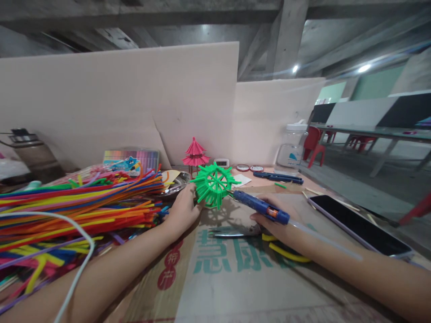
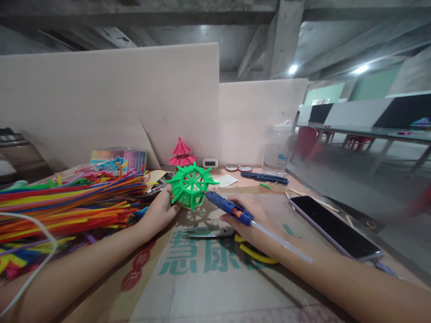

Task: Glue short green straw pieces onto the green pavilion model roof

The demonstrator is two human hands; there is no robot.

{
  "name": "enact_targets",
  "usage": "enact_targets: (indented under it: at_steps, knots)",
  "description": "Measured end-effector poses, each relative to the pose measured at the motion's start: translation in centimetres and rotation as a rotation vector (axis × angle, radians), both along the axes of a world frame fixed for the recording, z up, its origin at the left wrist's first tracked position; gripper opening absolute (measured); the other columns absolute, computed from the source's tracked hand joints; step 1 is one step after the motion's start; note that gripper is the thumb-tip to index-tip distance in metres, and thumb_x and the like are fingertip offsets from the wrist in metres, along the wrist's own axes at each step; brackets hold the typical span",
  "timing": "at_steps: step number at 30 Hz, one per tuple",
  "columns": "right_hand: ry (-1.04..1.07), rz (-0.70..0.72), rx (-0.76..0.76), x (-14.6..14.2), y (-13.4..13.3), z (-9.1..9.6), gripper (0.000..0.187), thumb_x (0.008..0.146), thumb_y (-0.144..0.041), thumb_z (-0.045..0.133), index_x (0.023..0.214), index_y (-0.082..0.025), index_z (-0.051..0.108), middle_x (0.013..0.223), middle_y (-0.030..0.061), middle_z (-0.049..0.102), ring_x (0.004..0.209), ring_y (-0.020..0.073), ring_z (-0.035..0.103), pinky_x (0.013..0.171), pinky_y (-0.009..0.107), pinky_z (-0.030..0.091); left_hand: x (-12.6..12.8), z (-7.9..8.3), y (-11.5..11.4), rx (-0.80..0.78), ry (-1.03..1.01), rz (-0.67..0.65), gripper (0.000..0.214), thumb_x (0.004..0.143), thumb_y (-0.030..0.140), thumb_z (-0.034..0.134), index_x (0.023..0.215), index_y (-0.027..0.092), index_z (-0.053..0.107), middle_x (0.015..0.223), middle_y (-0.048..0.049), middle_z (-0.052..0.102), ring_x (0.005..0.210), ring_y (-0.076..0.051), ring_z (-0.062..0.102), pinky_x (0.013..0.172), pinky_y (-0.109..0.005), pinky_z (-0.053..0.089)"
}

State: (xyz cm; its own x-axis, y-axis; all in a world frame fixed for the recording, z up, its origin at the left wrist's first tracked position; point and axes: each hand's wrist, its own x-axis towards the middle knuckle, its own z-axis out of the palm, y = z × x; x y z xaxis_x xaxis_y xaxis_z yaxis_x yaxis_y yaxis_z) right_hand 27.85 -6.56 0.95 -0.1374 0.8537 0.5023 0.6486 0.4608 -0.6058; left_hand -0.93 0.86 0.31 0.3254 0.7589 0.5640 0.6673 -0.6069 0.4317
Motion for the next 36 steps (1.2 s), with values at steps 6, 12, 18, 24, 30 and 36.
enact_targets:
  at_steps: [6, 12, 18, 24, 30, 36]
  knots:
    - [0.004, 0.014, -0.035, 0.0, -0.2, 0.2, 0.018, 0.085, -0.036, 0.066, 0.102, -0.029, 0.068, 0.085, -0.0002, 0.072, 0.079, 0.0222, 0.068, 0.071, 0.033, 0.051, -0.2, -0.2, 0.1, 0.005, 0.031, 0.022, 0.022, 0.087, 0.024, 0.056, 0.109, 0.020, 0.053, 0.109, -0.0090, 0.060, 0.104, -0.026, 0.058, 0.094, -0.044, 0.048]
    - [-0.063, 0.037, -0.001, 0.1, -0.5, 0.7, 0.020, 0.086, -0.037, 0.067, 0.105, -0.030, 0.067, 0.090, -0.0007, 0.074, 0.084, 0.0230, 0.070, 0.074, 0.033, 0.052, -0.1, -0.2, 0.1, 0.009, 0.027, 0.008, 0.021, 0.087, 0.025, 0.056, 0.107, 0.020, 0.053, 0.108, -0.0097, 0.061, 0.104, -0.027, 0.059, 0.093, -0.044, 0.049]
    - [-0.116, 0.044, 0.080, 0.3, -0.7, 0.6, 0.021, 0.088, -0.037, 0.066, 0.108, -0.032, 0.066, 0.093, -0.0003, 0.075, 0.085, 0.0238, 0.069, 0.074, 0.034, 0.051, -0.1, -0.2, 0.2, 0.019, -0.028, -0.027, 0.030, 0.089, 0.027, 0.057, 0.119, 0.021, 0.053, 0.118, -0.0101, 0.062, 0.115, -0.028, 0.058, 0.102, -0.044, 0.046]
    - [-0.087, 0.070, 0.007, 0.1, -0.8, 1.0, 0.021, 0.089, -0.038, 0.063, 0.108, -0.029, 0.065, 0.094, 0.0004, 0.075, 0.088, 0.0235, 0.070, 0.079, 0.036, 0.053, -0.1, -0.2, 0.2, 0.018, -0.018, -0.024, 0.030, 0.090, 0.027, 0.056, 0.119, 0.020, 0.052, 0.119, -0.0107, 0.062, 0.117, -0.028, 0.058, 0.103, -0.044, 0.046]
    - [-0.038, 0.023, -0.023, -0.3, -1.0, 1.5, 0.019, 0.085, -0.036, 0.065, 0.103, -0.029, 0.067, 0.089, 0.0017, 0.075, 0.086, 0.0259, 0.071, 0.075, 0.038, 0.054, 0.0, 0.1, -0.1, 0.013, 0.030, 0.024, 0.019, 0.086, 0.025, 0.057, 0.104, 0.021, 0.054, 0.106, -0.0095, 0.063, 0.103, -0.028, 0.061, 0.091, -0.045, 0.050]
    - [-0.039, 0.034, -0.005, -0.3, -0.7, 1.2, 0.020, 0.086, -0.037, 0.066, 0.105, -0.029, 0.067, 0.089, 0.0011, 0.075, 0.086, 0.0248, 0.071, 0.076, 0.037, 0.054, 0.1, 0.1, -0.1, 0.006, 0.013, 0.011, 0.023, 0.087, 0.025, 0.058, 0.109, 0.020, 0.055, 0.111, -0.0099, 0.064, 0.107, -0.028, 0.061, 0.095, -0.045, 0.050]
